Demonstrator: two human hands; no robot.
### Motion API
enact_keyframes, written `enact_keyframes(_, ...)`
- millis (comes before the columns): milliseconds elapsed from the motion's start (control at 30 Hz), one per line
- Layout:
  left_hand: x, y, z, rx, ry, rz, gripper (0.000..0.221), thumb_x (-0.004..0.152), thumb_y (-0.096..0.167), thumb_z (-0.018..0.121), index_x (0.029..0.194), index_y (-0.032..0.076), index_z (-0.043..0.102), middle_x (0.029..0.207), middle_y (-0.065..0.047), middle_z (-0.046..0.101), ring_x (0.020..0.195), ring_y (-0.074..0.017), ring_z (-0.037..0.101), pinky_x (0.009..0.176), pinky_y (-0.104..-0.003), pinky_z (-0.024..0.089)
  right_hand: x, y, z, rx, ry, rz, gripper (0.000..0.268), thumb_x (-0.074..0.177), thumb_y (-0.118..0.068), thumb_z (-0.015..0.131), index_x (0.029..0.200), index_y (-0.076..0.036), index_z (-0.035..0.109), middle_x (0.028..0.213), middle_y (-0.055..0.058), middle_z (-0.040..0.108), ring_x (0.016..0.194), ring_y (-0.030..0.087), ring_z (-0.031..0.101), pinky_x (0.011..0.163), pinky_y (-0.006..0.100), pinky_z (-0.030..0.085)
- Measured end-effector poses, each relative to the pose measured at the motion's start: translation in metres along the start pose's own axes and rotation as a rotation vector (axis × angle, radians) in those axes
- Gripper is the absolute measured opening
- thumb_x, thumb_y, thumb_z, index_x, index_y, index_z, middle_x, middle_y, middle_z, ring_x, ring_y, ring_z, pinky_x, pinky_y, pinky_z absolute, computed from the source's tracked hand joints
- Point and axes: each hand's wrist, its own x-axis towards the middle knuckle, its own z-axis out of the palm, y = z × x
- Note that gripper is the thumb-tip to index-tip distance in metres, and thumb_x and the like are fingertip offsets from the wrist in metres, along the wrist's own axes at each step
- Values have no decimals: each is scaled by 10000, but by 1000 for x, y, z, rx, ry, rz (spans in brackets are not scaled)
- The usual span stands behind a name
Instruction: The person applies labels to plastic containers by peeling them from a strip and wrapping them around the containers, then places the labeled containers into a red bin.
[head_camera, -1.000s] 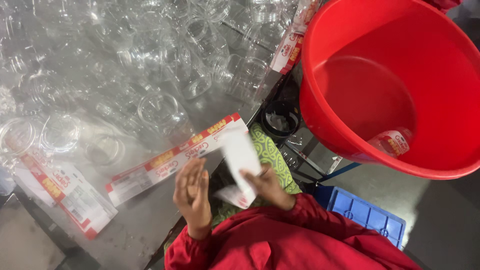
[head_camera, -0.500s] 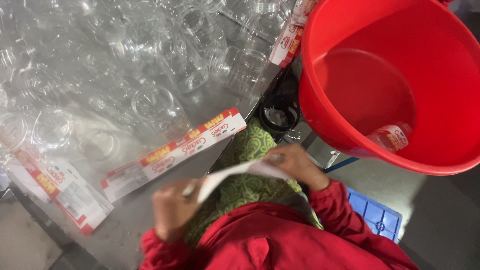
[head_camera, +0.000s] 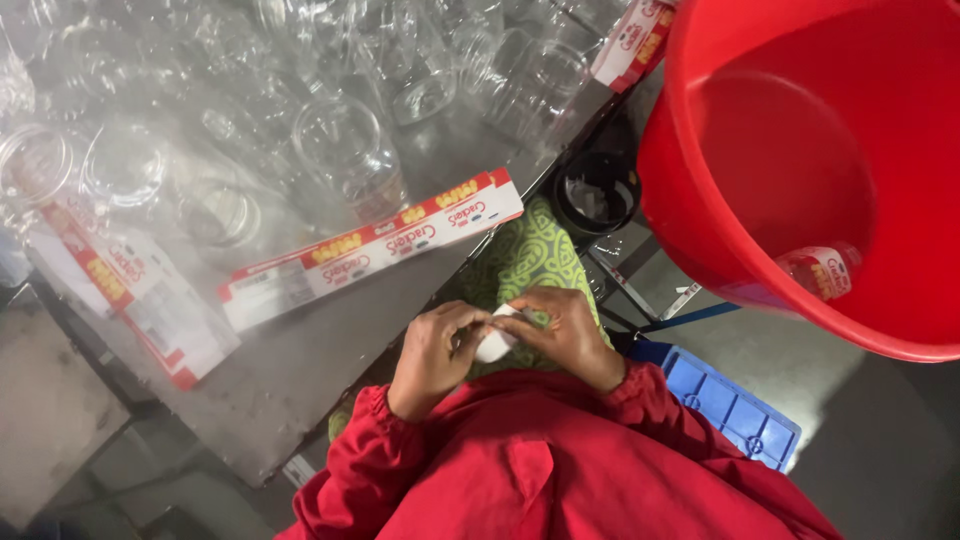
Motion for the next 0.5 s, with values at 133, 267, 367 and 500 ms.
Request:
enact_keyframes(133,-2,-4,6,174,90,109,171,864,23,639,1020,35,708,888,-146,702,742,-376,679,635,-436,528,3,-12,14,-350,134,-403,298,809,-231,807,1066,-87,768,943,101,752,869,294,710,866,413,573)
enact_keyframes(267,-4,-7,10,355,-50,5,56,917,71,636,938,25,661,851,-144,672,726,-377,661,643,-459,504,-5,11,37,-398,-18,-248,284,836,-148,705,1098,-56,764,955,114,766,857,277,731,858,423,571)
enact_keyframes(367,-4,-4,8,280,31,52,123,868,47,625,970,42,693,887,-144,687,760,-389,661,671,-462,514,4,40,41,45,-29,-37,229,946,-141,586,1043,-47,771,971,105,785,848,242,747,796,363,596)
enact_keyframes(500,-2,-3,6,116,131,50,123,884,66,613,969,58,702,889,-131,705,758,-363,679,647,-439,527,3,37,8,350,135,-18,287,1073,-128,488,1032,-9,747,967,102,769,848,203,682,810,327,552)
